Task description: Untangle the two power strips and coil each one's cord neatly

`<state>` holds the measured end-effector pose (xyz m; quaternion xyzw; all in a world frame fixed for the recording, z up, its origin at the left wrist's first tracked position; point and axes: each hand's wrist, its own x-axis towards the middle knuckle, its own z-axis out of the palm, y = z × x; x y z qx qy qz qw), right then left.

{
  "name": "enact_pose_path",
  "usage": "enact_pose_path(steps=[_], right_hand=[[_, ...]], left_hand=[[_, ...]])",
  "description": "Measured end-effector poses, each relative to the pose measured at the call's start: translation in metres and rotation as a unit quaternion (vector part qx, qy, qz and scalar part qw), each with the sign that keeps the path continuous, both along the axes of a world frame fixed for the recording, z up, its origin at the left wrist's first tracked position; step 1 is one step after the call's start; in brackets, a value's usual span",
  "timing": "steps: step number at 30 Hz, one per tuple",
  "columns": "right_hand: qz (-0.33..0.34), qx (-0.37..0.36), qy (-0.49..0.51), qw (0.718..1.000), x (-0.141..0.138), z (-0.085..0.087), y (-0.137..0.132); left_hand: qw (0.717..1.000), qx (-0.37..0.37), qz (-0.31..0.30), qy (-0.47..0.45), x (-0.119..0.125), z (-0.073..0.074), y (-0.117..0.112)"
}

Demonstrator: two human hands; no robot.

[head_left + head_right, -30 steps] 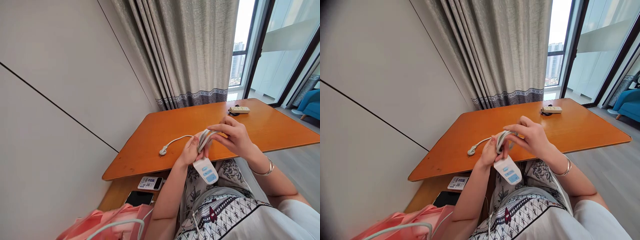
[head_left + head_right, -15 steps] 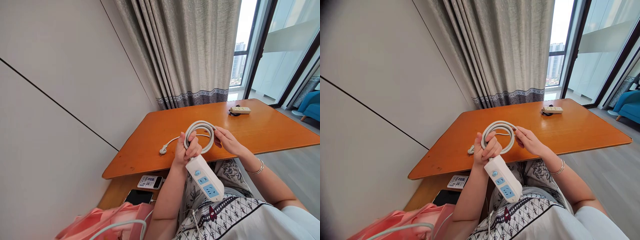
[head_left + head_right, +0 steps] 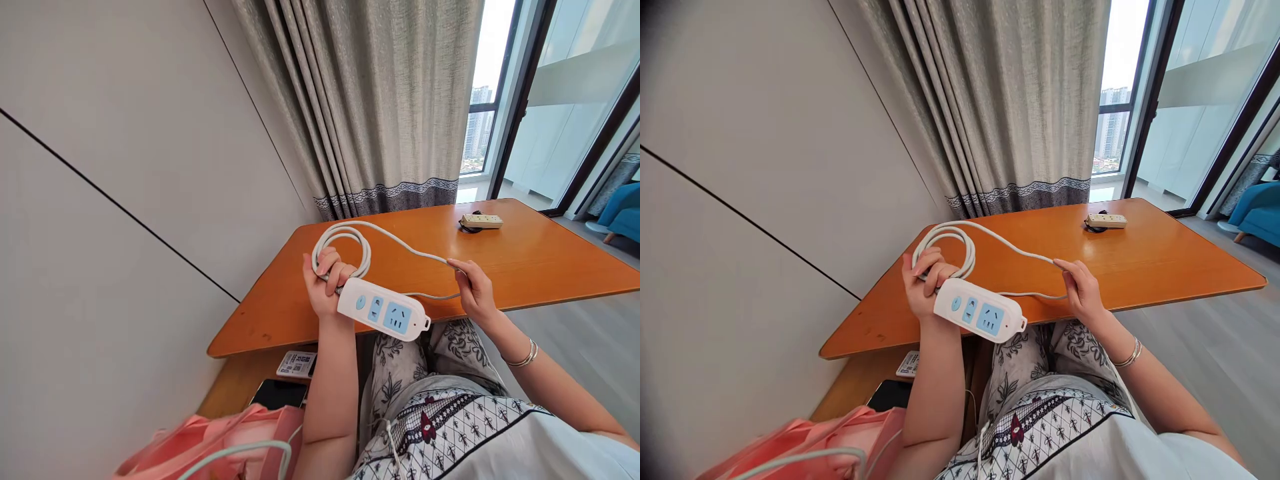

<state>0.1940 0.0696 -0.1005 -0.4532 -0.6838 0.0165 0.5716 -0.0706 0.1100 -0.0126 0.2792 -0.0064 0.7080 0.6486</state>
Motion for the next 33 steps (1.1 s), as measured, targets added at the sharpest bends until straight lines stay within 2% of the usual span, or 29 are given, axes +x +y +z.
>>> enact_pose_path(steps=[5, 8, 12, 17, 20, 23, 25, 29, 31, 33], right_hand=[[0.029, -0.056, -0.168, 0.984, -0.004, 0.025, -0.004], [0.021, -0.075, -0.285, 0.955, -0.009, 0.044, -0.010], [0.037, -0.080, -0.387, 0.918, -0.017, 0.074, -0.019], [0.152, -0.083, -0.399, 0.900, -0.023, 0.105, -0.030], [0.232, -0.065, -0.380, 0.893, -0.026, 0.111, -0.035], [0.255, -0.009, -0.351, 0.901, -0.031, 0.111, -0.034], [0.233, 0.039, -0.317, 0.919, -0.033, 0.110, -0.030], [0.128, 0.123, -0.245, 0.953, -0.034, 0.110, -0.015], [0.094, 0.142, -0.239, 0.956, -0.033, 0.111, -0.008], [0.100, 0.127, -0.266, 0.950, -0.032, 0.110, -0.004]], left_hand=[[0.995, -0.062, 0.049, 0.055, 0.013, -0.003, 0.003], [0.987, -0.013, 0.082, 0.135, 0.021, -0.010, 0.004], [0.964, 0.083, 0.087, 0.237, 0.030, -0.024, 0.003], [0.928, 0.130, 0.066, 0.343, 0.040, -0.030, -0.005], [0.912, 0.132, 0.027, 0.387, 0.045, -0.031, -0.010], [0.904, 0.131, -0.005, 0.406, 0.047, -0.033, -0.015], [0.899, 0.137, -0.042, 0.413, 0.047, -0.035, -0.019], [0.873, 0.172, -0.204, 0.408, 0.047, -0.037, -0.023], [0.867, 0.179, -0.255, 0.388, 0.047, -0.039, -0.023], [0.874, 0.179, -0.277, 0.357, 0.048, -0.042, -0.021]])
